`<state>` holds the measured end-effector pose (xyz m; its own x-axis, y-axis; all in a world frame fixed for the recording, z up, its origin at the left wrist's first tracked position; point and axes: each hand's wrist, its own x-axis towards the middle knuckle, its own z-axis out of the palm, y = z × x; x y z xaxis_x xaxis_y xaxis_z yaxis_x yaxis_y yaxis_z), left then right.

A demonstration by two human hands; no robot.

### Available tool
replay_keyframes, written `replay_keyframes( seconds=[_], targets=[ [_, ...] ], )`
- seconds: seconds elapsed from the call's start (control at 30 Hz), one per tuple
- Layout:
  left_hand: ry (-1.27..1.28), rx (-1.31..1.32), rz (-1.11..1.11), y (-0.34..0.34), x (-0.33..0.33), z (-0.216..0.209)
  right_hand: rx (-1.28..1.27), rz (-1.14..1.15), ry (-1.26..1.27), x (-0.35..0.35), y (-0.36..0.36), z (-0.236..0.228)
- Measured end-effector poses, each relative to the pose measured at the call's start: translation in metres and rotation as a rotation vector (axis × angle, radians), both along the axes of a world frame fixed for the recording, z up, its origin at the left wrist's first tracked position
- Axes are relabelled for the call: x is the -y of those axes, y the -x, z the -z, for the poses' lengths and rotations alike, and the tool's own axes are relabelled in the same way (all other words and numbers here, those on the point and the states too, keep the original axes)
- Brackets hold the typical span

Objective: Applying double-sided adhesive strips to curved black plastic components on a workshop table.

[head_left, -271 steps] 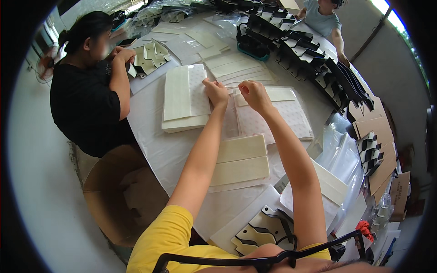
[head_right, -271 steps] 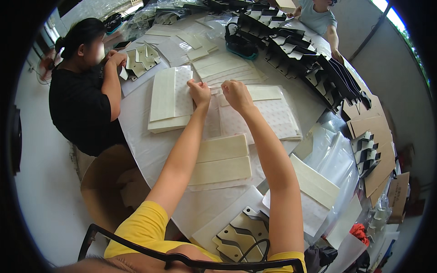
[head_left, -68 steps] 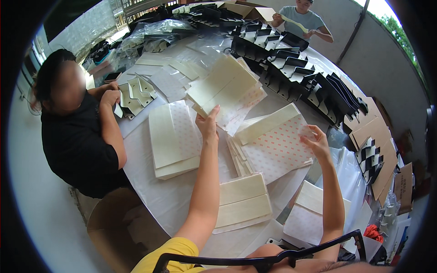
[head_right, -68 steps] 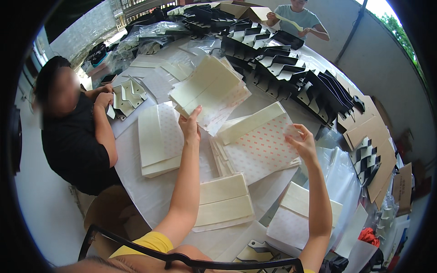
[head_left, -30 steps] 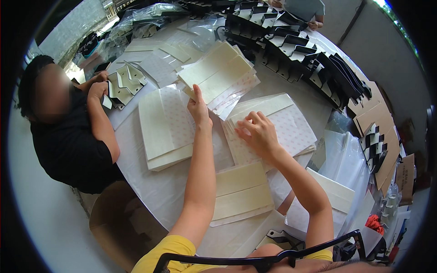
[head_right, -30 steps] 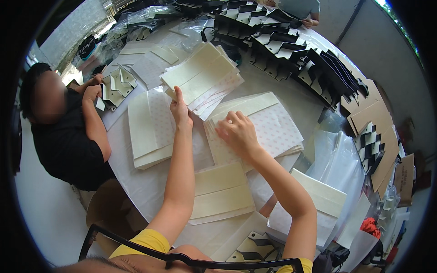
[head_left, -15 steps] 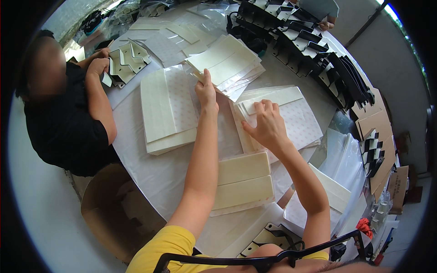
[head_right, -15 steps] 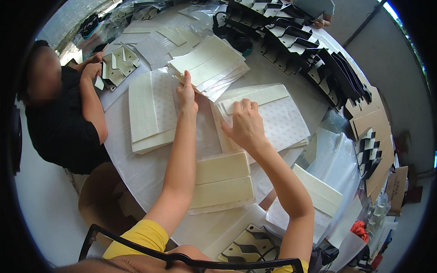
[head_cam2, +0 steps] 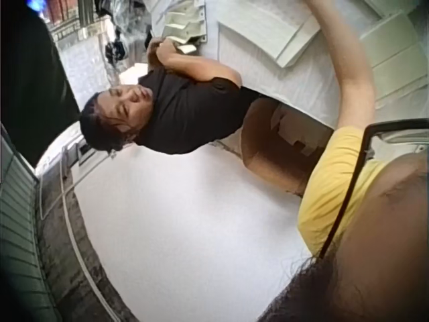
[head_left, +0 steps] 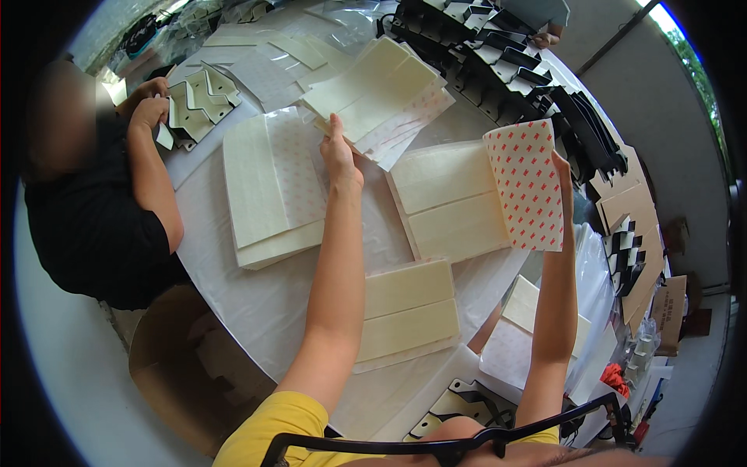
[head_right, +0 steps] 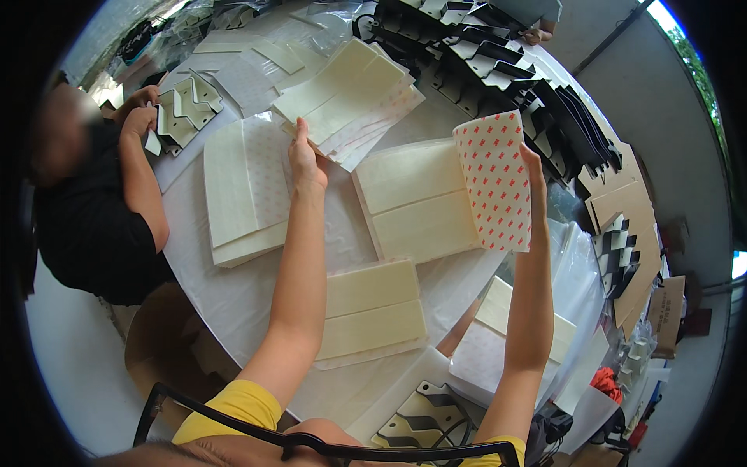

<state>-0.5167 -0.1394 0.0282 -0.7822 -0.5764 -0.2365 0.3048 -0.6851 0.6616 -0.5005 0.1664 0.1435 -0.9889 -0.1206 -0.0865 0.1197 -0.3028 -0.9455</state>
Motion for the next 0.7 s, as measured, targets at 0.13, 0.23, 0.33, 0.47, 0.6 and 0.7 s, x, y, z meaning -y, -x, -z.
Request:
replay_keyframes(
  seconds=[0.13, 0.23, 0.33, 0.47, 0.6, 0.7],
  targets=[
    [-0.034, -0.11, 0.001, -0.005, -0.003, -0.007, -0.3, -0.223, -0.426, 0.019, 0.005, 0.025],
    [-0.058, -0.206, 0.015, -0.012, 0.005, -0.006, -0.524, -0.508, -1.094, 0.072, -0.023, 0.047],
    [-0.065, -0.294, 0.125, -0.014, 0.002, -0.011, -0.548, -0.138, -0.943, 0.092, -0.014, 0.049],
    [-0.036, -0.373, 0.157, -0.011, -0.003, -0.014, -0.626, 0.319, -0.842, 0.102, 0.037, 0.038],
    [0.017, -0.345, 0.218, -0.011, -0.002, -0.01, -0.463, 0.326, -0.509, 0.105, 0.078, 0.028],
    [0.009, -0.412, 0.226, -0.016, -0.003, -0.015, -0.354, 0.061, -0.239, 0.099, 0.095, 0.029]
  ],
)
